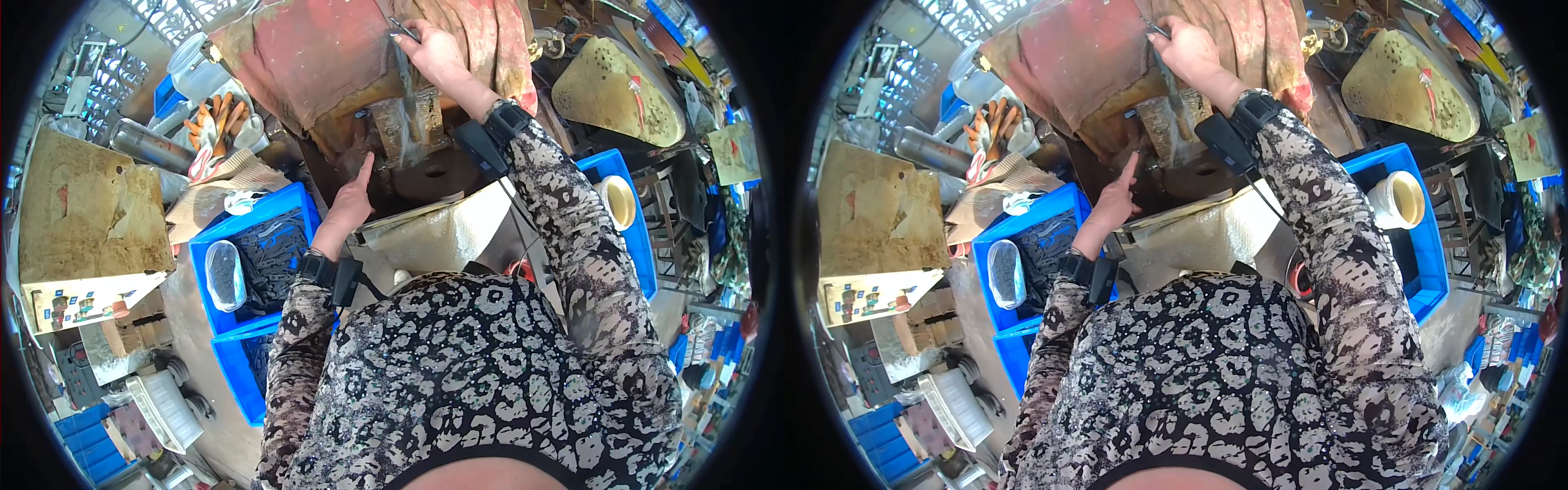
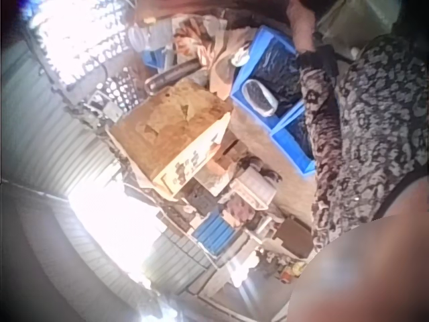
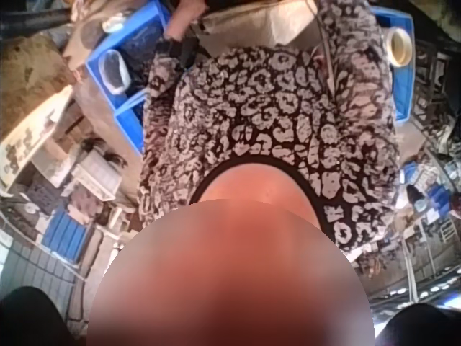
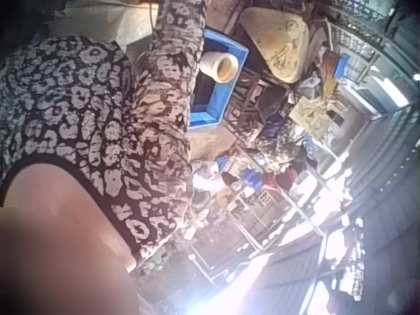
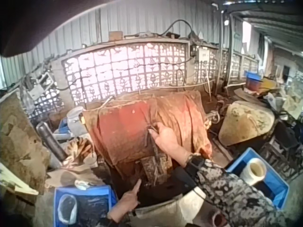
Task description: The person picks up metal pieces from a blue bin, places them into a machine to be pressed, and then removes them to place into a different blue bin.
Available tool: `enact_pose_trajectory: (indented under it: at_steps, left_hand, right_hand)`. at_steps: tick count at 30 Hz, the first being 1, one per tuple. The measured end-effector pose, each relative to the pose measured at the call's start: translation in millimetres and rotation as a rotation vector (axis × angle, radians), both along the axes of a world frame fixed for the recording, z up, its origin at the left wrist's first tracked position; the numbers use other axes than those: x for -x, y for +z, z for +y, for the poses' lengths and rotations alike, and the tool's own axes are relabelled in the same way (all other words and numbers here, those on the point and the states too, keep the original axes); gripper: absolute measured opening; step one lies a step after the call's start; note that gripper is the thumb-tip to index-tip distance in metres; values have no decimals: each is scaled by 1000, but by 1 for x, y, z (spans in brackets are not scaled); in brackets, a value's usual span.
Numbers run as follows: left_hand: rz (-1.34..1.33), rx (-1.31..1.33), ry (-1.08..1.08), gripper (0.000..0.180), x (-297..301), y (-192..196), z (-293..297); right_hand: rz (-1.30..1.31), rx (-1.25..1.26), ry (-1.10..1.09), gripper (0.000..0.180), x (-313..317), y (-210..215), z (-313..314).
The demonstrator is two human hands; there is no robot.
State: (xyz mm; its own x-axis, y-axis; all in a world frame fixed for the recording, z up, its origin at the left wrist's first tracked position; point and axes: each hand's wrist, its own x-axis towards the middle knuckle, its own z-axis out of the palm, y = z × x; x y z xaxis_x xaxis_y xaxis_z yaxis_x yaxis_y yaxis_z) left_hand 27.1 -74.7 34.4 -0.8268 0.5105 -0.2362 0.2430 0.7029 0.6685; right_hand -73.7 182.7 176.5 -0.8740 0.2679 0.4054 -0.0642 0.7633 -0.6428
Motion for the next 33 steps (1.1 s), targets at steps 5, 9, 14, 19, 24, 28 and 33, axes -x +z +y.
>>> enact_pose_trajectory:
  at_steps: [5, 9, 14, 19, 24, 28, 33]
  left_hand:
    - [169, 176, -169, 62, -4, -10, -3]
    - [219, 139, -135, 45, -12, -7, -4]
    - [372, -326, 167, 39, -18, 6, -1]
    - [378, -428, 280, 38, -22, 12, 1]
    - [463, -404, 255, 43, -24, 11, 1]
    - [467, -373, 282, 55, -24, 9, -1]
    - [395, -404, 296, 77, -25, 11, 1]
  right_hand:
    - [-63, -21, 34, 44, 7, 0, -2]
    - [-76, -55, 89, 44, 10, -3, -1]
    - [-71, -106, 77, 42, 17, -8, -5]
    - [-79, -164, 40, 38, 19, -7, -9]
    - [-144, -196, 32, 39, 16, -5, -12]
    - [-133, -211, 32, 40, 16, -4, -14]
    - [-149, -256, 26, 40, 18, -6, -12]
